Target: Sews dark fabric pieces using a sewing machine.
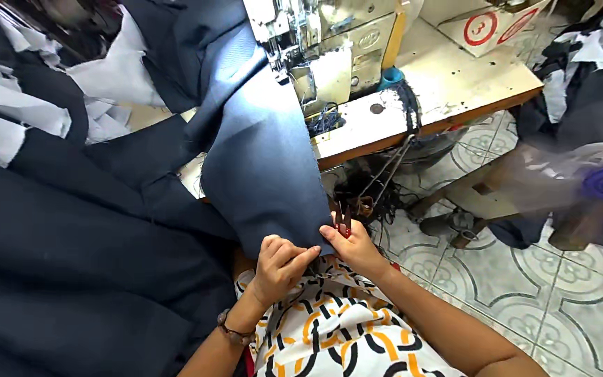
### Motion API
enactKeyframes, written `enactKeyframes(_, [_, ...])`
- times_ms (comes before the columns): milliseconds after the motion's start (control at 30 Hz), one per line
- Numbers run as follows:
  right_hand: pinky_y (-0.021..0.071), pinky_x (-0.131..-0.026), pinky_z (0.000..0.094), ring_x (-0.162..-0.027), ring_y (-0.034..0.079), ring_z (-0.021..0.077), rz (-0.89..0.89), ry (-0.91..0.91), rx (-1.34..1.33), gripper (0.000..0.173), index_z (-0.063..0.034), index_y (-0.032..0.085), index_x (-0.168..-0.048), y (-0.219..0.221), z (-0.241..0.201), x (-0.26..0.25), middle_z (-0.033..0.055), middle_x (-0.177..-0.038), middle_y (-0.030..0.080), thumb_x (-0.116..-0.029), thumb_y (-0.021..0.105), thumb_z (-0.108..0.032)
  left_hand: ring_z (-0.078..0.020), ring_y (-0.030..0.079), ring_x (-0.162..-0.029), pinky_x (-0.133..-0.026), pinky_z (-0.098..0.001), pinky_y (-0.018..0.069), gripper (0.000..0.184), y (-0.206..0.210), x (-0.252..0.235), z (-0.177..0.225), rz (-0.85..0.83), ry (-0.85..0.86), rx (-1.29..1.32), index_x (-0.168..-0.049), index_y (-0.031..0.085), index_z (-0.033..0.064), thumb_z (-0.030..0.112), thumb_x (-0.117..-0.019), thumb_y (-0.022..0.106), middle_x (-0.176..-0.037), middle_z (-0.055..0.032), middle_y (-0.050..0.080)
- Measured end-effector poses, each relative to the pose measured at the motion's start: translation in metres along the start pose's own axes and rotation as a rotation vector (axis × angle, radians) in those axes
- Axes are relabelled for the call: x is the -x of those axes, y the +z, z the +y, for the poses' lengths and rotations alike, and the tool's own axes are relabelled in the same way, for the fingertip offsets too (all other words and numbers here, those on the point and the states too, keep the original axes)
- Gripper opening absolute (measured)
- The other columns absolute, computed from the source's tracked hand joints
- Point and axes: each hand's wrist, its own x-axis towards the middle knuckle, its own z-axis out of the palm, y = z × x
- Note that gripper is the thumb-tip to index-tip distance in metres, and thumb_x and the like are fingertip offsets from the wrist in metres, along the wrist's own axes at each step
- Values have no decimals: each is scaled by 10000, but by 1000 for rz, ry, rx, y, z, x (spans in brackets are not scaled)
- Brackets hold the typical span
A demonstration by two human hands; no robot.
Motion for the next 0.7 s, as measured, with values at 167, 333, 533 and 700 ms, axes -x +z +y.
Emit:
enactKeyframes(167, [517, -538, 138, -579, 592, -41, -9, -68, 17, 81, -75, 641, -984, -2, 4, -2, -96, -728, 638, -994, 608, -149, -155, 552, -808, -883, -310, 401, 144, 1, -6, 0, -50, 39, -45, -1071, 741, 165, 167, -1017, 608, -805, -21, 604])
enactKeyframes(333, [520, -511, 154, -544, 576, -33, 11, -28, 26, 114, -97, 628, -936, -4, 4, -12, -107, -694, 601, -1012, 559, -147, -156, 562, -779, -865, -304, 426, 161, 3, -14, -8, -125, 53, -50, -1056, 756, 168, 171, -1014, 601, -768, -13, 605])
enactKeyframes(533, [526, -510, 176, -554, 586, -8, 9, -97, 19, 122, -71, 630, -963, -8, -8, -67, -75, -716, 611, -1023, 546, -137, -260, 653, -1160, -1019, -453, 516, 355, -19, -99, -64, -193, -148, -75, -1222, 726, 105, 334, -1030, 535, -1198, -129, 703])
enactKeyframes(700, [505, -495, 173, -531, 557, -11, 4, -152, 13, 108, -79, 595, -915, -9, -25, -115, -77, -688, 573, -1011, 567, -118, -368, 594, -1277, -1033, -578, 471, 392, -37, -185, -113, -309, -230, -447, -1368, 650, 86, 226, -1008, 586, -1377, -169, 628])
